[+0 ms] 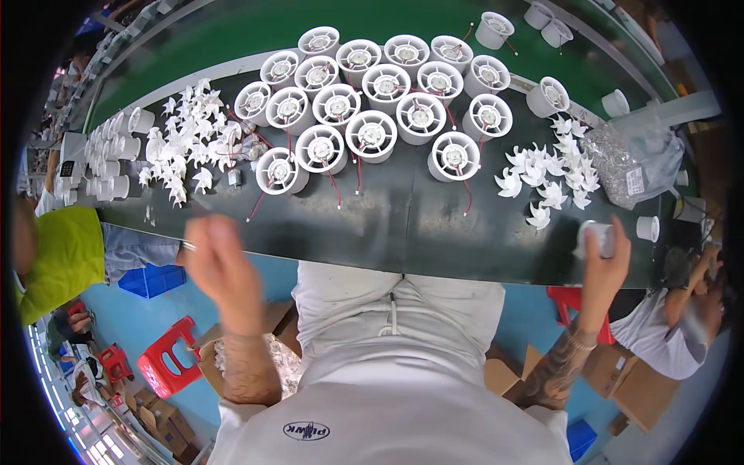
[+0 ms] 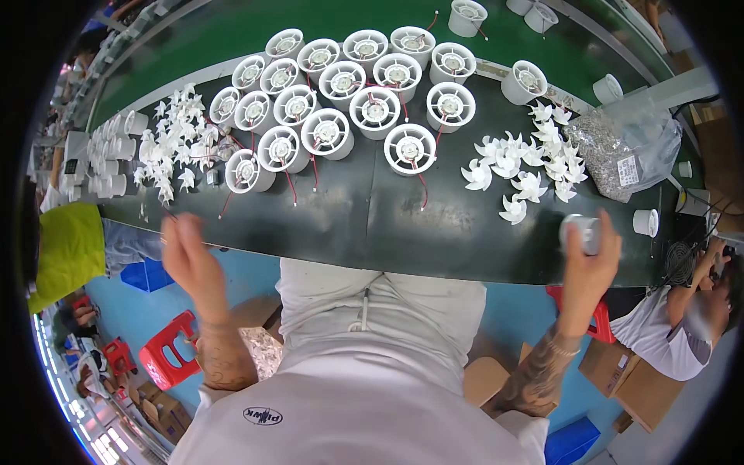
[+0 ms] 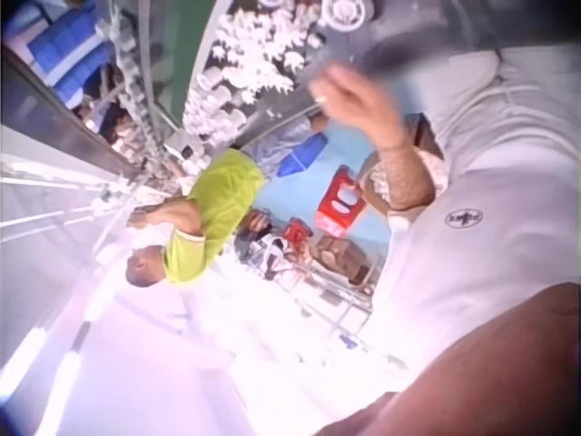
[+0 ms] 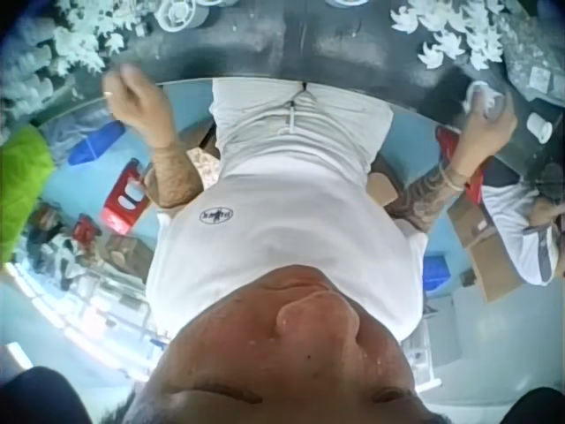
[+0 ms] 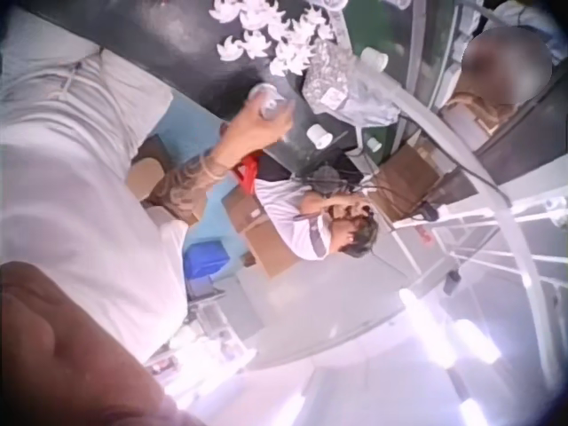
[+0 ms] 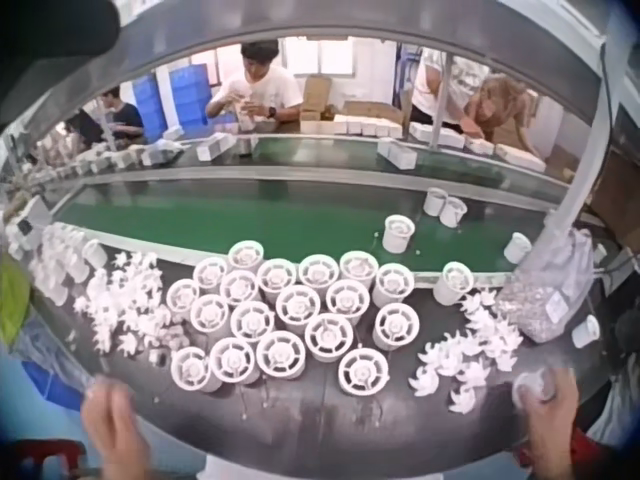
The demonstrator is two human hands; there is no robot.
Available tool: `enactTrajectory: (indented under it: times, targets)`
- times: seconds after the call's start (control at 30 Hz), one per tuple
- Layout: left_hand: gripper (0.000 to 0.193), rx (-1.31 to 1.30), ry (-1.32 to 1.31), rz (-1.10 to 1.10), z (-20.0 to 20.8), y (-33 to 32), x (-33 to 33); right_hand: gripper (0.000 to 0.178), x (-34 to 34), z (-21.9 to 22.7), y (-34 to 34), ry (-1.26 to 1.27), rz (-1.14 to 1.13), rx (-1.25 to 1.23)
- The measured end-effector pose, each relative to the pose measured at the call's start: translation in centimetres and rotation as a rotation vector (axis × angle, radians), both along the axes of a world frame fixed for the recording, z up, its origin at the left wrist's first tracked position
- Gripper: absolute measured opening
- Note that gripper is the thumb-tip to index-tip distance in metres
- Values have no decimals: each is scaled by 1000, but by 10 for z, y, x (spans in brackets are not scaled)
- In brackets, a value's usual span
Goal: The recorder is assembling small white plastic housings with electronic components on a production line.
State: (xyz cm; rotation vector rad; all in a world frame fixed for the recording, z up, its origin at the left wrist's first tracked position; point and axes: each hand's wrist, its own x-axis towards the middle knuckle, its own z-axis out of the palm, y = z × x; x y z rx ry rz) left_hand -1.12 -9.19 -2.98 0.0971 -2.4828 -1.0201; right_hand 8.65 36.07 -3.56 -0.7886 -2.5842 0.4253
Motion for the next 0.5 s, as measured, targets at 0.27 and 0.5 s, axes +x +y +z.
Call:
enactTrajectory:
  times: [0.27, 0.5]
  targets:
    - [35, -348, -61, 28, -57, -83, -78, 39, -37, 1, -20, 149, 243, 321]
    - [28, -28, 378, 107, -46, -21, -27, 33, -78, 9, -90, -146, 695, 212]
